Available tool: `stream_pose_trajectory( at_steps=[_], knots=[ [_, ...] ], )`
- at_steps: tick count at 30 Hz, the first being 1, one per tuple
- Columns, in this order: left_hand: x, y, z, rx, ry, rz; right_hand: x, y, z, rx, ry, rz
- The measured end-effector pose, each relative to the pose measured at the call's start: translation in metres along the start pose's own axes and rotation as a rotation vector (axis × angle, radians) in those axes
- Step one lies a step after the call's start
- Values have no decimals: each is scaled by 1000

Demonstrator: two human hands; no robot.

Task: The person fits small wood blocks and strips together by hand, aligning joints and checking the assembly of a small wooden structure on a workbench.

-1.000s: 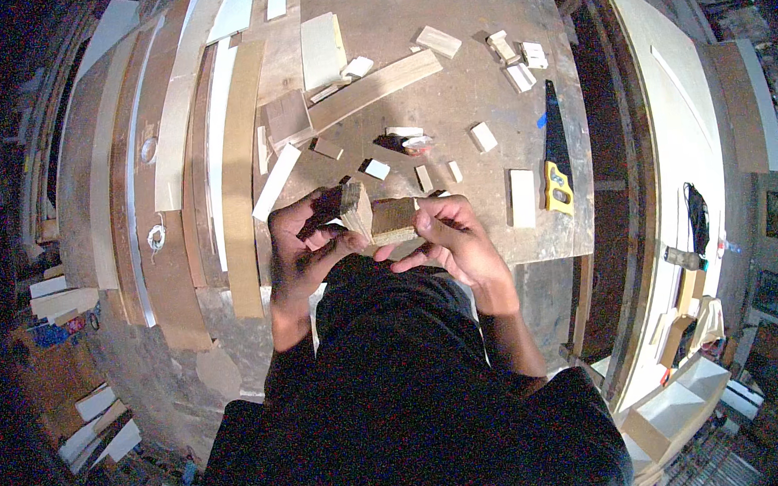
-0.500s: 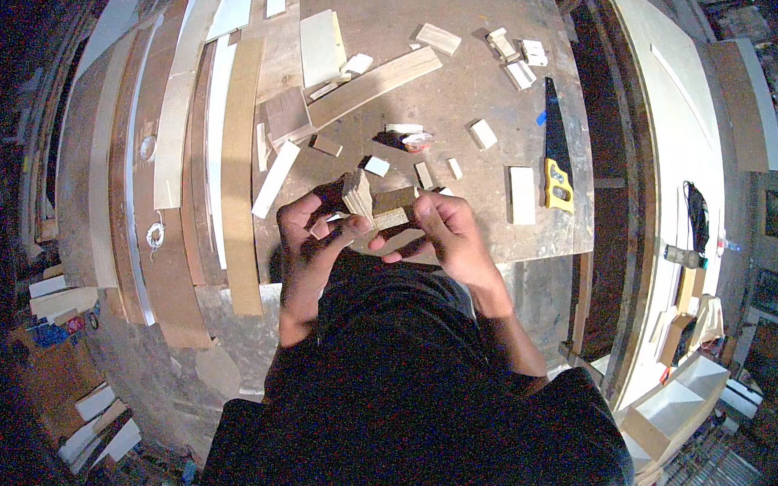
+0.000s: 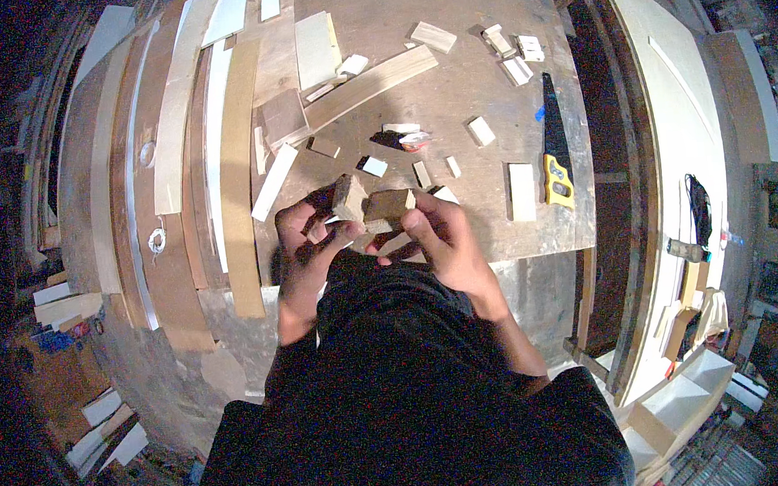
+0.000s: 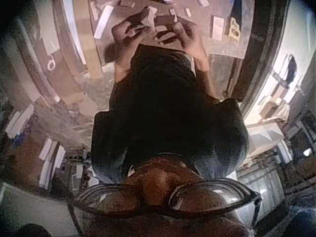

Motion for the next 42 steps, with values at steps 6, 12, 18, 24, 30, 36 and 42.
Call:
stream_pose_trajectory(
  at_steps=[6, 12, 18, 24, 30, 36, 42],
  knots=[
    [-4, 1, 1, 94, -131, 76, 2, -11, 7, -146, -2, 233],
    [-8, 7, 2, 82, -149, -55, 10, -26, 11, -206, -24, 313],
    [-10, -1, 2, 60, -125, 38, 9, -25, 10, -184, -55, 365],
    [-10, -2, 3, 46, -151, 77, 12, -27, 11, -29, -116, 45],
    [-7, 4, 3, 139, -164, 160, -2, -23, 6, -196, -33, 202],
    [-5, 7, 4, 105, -152, 237, -5, -25, 4, -251, 32, 154],
    [-8, 6, 5, 80, -162, 233, -4, -33, 6, -268, 65, 94]
  ],
)
Point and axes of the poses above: each hand's wrist, its own z-axis away from the middle knuckle, its own x-axis out of the palm, y = z × x, the point moved 5 cm from there along -z, towards the middle knuckle
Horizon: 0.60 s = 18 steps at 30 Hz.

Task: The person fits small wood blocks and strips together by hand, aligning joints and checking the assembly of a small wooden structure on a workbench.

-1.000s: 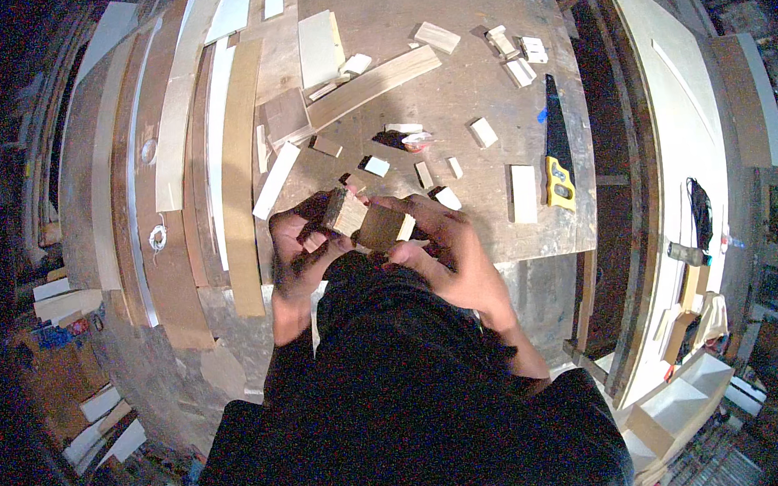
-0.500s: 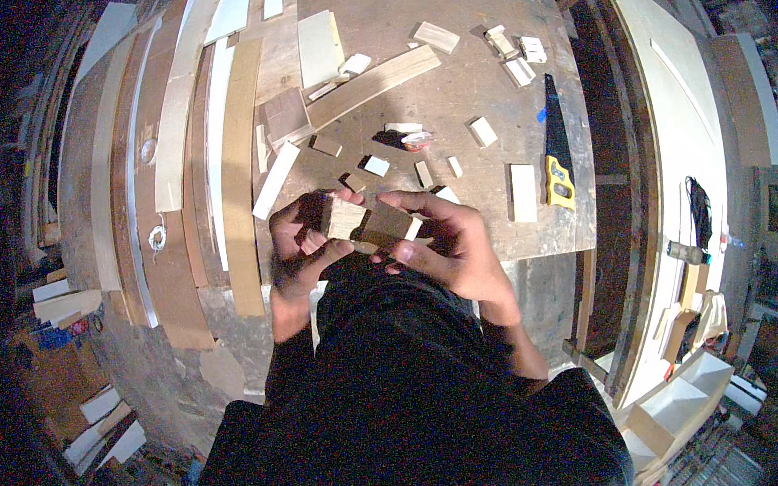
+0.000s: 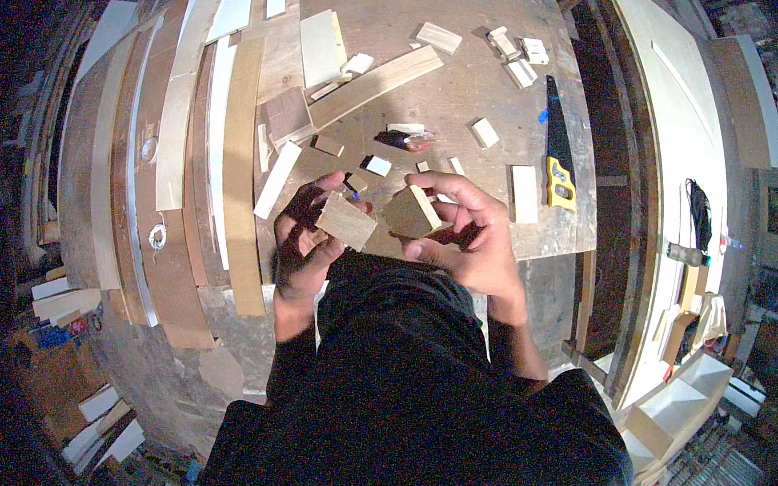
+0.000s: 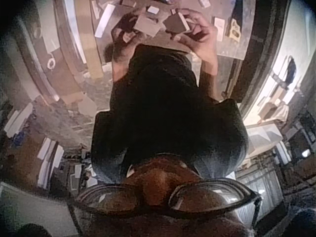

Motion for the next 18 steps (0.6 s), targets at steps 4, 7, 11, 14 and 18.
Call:
stream_pose_trajectory(
  at_steps=[4, 7, 11, 14, 18],
  knots=[
    [-3, -8, 6, 25, 21, -13, -1, 3, -1, -18, -30, 44],
    [7, -4, 3, -112, -21, 7, -2, 2, -2, -29, -49, 60],
    [13, -3, 6, -132, -7, 49, -2, 1, -4, -88, -62, 121],
    [11, -12, 7, -236, 11, 18, -4, 0, -4, -75, -52, 110],
    [17, -17, 3, -271, 18, 100, -3, -1, -4, -74, -20, 114]
  ],
)
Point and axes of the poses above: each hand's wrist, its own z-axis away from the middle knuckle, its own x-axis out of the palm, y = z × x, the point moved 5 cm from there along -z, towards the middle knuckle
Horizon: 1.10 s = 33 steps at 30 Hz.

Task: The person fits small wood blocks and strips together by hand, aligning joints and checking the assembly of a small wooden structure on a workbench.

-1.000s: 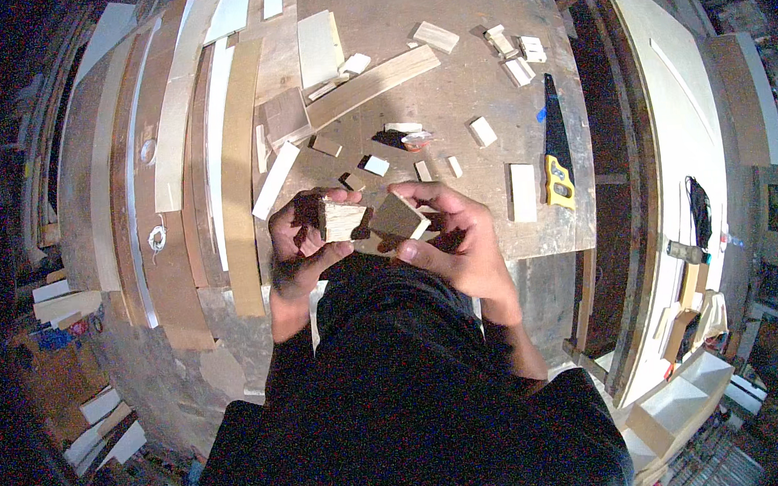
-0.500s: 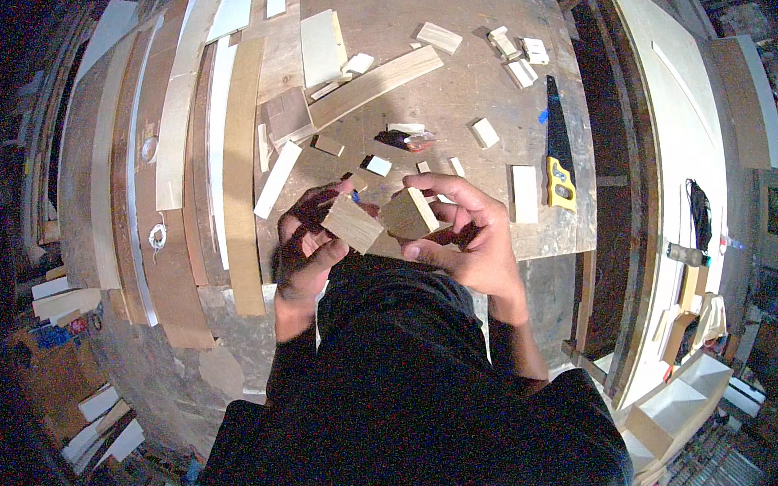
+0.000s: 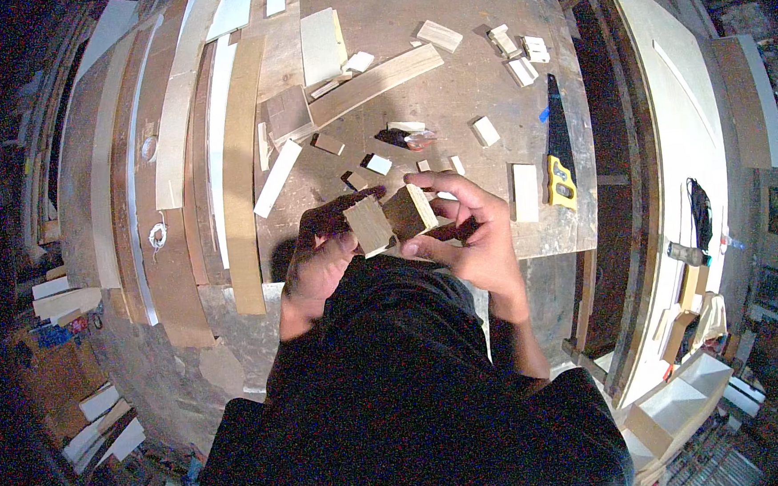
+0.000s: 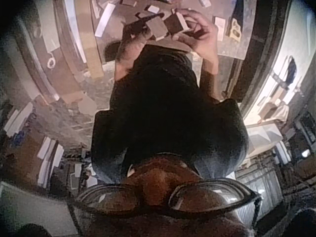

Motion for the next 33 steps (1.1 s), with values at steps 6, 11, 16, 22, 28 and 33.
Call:
stream_pose_trajectory(
  at_steps=[6, 11, 16, 22, 28, 33],
  knots=[
    [-10, 2, 0, 91, 33, -7, 0, 4, 1, 89, 23, -24],
    [-17, 22, -2, 237, 59, -89, -3, 11, 2, 100, -25, -35],
    [-9, 34, -5, 298, -22, -167, 3, 12, 3, 165, -92, -83],
    [-4, 40, -4, 351, -2, -266, 6, 15, 2, 121, -109, -95],
    [-1, 42, -5, 340, -3, -353, 5, 18, 5, 118, -134, -64],
    [0, 45, -5, 338, 8, -355, 9, 9, 3, 173, -95, -141]
  ],
)
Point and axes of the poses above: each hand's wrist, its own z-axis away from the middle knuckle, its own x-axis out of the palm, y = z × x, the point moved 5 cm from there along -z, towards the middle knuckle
